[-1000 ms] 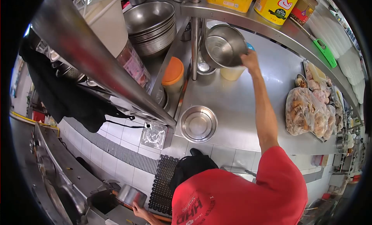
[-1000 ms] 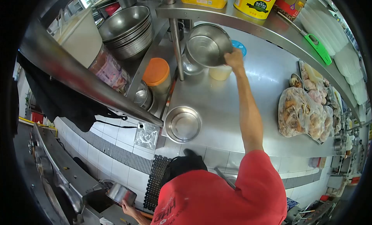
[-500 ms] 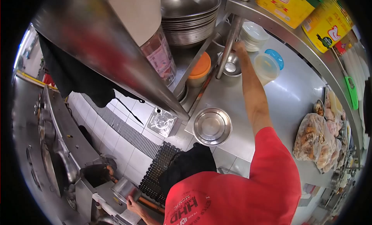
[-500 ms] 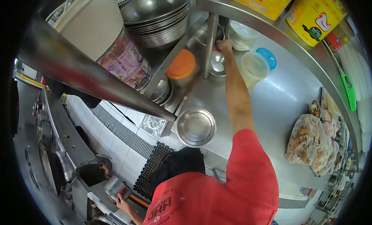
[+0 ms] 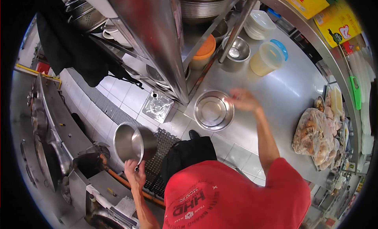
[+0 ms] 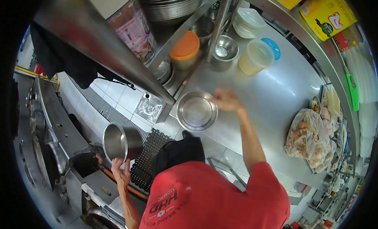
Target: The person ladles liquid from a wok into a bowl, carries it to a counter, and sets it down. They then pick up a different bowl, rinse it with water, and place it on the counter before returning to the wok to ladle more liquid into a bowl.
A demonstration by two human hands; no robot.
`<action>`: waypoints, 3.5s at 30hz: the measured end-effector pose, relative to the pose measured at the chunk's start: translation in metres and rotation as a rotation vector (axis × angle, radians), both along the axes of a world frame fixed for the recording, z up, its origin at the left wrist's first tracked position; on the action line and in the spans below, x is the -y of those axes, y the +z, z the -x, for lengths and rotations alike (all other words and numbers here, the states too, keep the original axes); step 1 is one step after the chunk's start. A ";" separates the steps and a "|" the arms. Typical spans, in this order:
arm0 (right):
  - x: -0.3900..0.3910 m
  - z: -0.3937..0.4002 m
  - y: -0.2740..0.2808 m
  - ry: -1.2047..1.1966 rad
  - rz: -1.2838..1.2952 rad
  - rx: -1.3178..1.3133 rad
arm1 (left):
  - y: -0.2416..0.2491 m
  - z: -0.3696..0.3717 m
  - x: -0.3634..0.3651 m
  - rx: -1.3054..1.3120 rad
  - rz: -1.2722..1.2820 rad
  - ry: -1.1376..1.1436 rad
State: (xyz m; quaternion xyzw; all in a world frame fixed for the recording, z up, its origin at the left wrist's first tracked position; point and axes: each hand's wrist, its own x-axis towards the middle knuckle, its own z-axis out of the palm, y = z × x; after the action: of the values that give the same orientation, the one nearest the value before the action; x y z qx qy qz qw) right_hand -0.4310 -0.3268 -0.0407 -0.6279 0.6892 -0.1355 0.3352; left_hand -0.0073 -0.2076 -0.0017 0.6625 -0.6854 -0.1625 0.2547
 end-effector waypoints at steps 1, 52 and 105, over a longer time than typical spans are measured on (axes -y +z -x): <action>-0.014 -0.005 -0.019 -0.057 0.012 -0.051 | -0.003 0.003 0.004 -0.003 -0.039 -0.116; -0.496 -1.097 0.017 1.830 -1.320 0.119 | 0.011 -0.301 -0.442 -0.278 1.463 2.699; -0.409 -1.003 0.140 1.336 -1.725 0.049 | 0.013 -0.470 -0.569 -0.546 1.340 2.446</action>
State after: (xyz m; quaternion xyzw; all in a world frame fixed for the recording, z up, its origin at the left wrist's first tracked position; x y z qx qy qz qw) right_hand 0.5724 0.0820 0.0988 -0.4261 0.0651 0.5903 0.6824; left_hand 0.4629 0.3613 0.0113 0.5327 0.4340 0.3862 0.6154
